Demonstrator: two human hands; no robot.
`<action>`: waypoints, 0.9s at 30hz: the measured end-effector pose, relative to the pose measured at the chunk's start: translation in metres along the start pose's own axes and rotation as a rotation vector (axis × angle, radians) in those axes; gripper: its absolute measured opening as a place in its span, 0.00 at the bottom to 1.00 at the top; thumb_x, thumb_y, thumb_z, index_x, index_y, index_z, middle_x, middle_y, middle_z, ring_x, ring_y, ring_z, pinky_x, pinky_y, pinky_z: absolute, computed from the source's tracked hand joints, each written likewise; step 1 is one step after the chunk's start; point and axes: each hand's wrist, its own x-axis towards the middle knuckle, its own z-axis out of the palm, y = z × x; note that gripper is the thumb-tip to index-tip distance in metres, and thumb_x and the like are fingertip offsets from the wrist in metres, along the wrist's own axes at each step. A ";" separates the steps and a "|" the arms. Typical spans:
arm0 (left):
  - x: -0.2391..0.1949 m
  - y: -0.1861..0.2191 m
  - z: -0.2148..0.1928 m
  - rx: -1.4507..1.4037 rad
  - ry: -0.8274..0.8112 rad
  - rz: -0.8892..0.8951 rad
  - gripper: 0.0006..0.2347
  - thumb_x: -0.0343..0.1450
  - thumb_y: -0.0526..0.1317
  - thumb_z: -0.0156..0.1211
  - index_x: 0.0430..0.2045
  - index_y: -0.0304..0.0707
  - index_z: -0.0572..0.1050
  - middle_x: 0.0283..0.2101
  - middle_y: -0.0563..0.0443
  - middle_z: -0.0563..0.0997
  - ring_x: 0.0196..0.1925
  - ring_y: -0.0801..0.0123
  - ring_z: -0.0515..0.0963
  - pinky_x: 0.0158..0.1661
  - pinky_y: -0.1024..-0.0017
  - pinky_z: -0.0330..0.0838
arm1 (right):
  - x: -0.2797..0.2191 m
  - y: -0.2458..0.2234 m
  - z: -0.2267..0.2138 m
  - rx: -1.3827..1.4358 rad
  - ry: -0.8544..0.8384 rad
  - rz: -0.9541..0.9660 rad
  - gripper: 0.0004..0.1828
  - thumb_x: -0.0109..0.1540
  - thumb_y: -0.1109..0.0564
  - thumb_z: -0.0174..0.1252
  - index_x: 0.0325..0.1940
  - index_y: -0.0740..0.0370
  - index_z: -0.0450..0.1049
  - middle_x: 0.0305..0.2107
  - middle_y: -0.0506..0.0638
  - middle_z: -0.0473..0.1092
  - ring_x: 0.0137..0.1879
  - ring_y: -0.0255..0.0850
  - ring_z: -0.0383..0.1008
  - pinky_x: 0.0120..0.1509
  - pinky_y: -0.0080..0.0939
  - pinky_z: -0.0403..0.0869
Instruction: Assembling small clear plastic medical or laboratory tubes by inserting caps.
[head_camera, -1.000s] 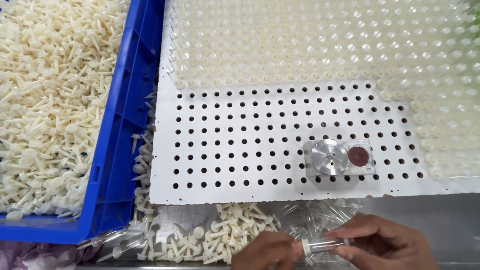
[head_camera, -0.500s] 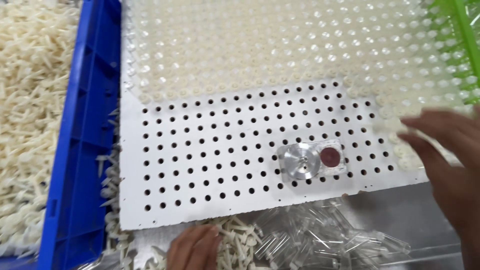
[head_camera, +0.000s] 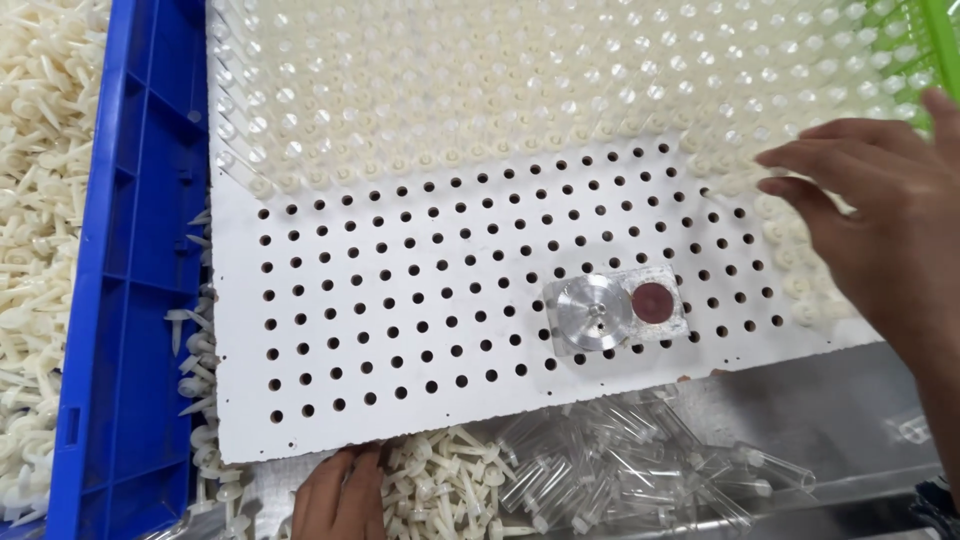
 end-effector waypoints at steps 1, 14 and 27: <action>0.004 0.005 -0.006 0.016 -0.064 -0.045 0.12 0.63 0.30 0.66 0.39 0.35 0.83 0.44 0.40 0.82 0.49 0.51 0.82 0.50 0.54 0.78 | 0.005 -0.014 -0.008 -0.158 0.045 -0.136 0.09 0.66 0.56 0.70 0.50 0.55 0.82 0.40 0.50 0.80 0.56 0.41 0.79 0.81 0.62 0.64; 0.004 0.004 -0.013 -0.111 -0.134 -0.031 0.12 0.63 0.29 0.65 0.40 0.29 0.81 0.47 0.38 0.80 0.48 0.49 0.82 0.46 0.57 0.79 | -0.148 -0.058 0.016 0.066 -0.910 0.357 0.18 0.59 0.40 0.65 0.51 0.43 0.81 0.46 0.39 0.81 0.46 0.38 0.83 0.52 0.42 0.81; -0.003 0.011 -0.001 -0.254 -0.029 0.026 0.11 0.64 0.30 0.65 0.40 0.30 0.81 0.46 0.37 0.81 0.46 0.54 0.84 0.46 0.61 0.81 | -0.088 -0.060 -0.030 0.546 -0.233 0.270 0.14 0.62 0.60 0.66 0.51 0.58 0.81 0.42 0.50 0.80 0.49 0.37 0.83 0.56 0.39 0.81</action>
